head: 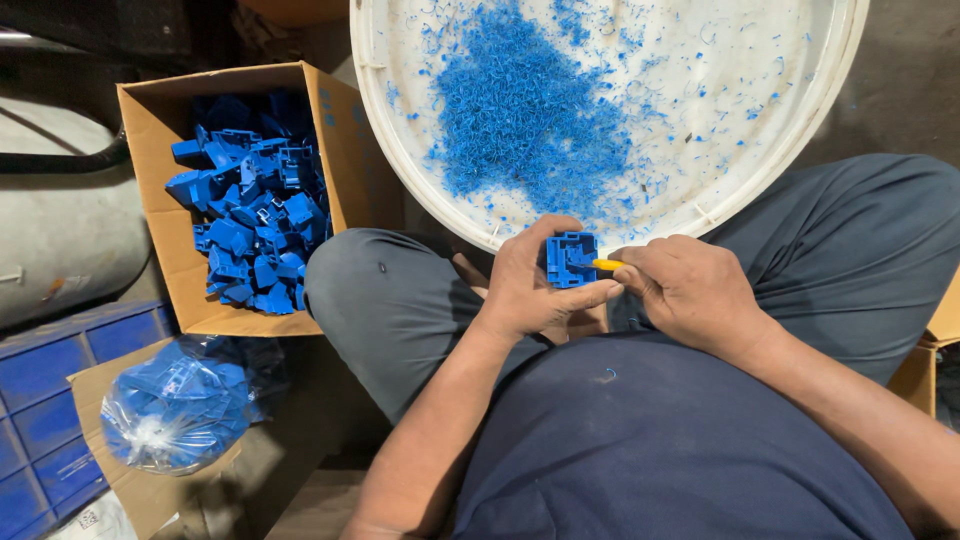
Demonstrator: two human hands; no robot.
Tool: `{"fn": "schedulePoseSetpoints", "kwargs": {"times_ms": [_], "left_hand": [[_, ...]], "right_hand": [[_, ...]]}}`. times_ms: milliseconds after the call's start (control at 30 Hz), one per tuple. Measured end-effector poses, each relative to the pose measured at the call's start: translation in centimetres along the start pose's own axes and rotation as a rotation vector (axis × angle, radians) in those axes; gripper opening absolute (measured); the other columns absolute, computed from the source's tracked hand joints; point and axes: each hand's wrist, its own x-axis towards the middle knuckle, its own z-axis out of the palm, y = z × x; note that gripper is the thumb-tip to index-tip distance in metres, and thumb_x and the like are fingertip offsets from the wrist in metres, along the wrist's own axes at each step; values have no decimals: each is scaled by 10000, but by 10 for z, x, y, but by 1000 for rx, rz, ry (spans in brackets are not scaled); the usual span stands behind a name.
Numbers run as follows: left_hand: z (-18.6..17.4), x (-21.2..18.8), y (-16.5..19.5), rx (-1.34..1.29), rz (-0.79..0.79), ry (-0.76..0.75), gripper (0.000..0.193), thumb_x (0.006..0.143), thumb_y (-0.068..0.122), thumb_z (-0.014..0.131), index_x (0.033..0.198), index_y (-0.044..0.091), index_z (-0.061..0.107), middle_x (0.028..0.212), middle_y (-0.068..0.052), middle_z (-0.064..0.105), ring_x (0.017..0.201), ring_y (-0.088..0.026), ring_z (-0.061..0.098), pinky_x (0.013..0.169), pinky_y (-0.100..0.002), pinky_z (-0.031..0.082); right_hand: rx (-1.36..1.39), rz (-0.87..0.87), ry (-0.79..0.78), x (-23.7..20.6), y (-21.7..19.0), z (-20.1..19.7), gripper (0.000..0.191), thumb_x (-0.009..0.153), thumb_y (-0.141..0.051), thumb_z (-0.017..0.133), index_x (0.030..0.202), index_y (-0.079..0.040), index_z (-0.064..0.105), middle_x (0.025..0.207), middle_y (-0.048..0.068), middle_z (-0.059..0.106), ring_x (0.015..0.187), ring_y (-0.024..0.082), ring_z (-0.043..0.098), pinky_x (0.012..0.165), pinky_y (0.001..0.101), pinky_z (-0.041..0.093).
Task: The person uses a tool to scrape excess material off blue plastic parts over a bucket, placing the finished parts into a box.
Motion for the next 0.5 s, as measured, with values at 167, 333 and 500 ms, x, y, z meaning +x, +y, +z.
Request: {"fn": "schedulePoseSetpoints", "kwargs": {"times_ms": [167,333,500], "left_hand": [[1,1,-1,23,4,-6,669,681,419,948,1178,80,657,977,-39,749,881,-117,742,833,-283,605],[2,-1,-4,-18,-18,-21,672,680,403,948,1186,73,653,989,-30,736,897,-109,723,851,-282,593],[0,-2,-8,-176,17,-65,610,720,324,948,1191,68,657,1004,-11,679,903,-92,659,844,-268,569]], "right_hand": [[-53,-3,-17,1,-1,1,161,928,-233,688,1013,-112,750,775,55,673,760,285,673,640,426,516],[-59,46,-61,0,1,2,189,946,-265,656,1008,-116,756,770,62,684,760,292,680,640,429,518],[-19,58,-179,1,9,2,224,952,-303,621,976,-132,764,827,79,732,800,316,701,663,445,530]]}}
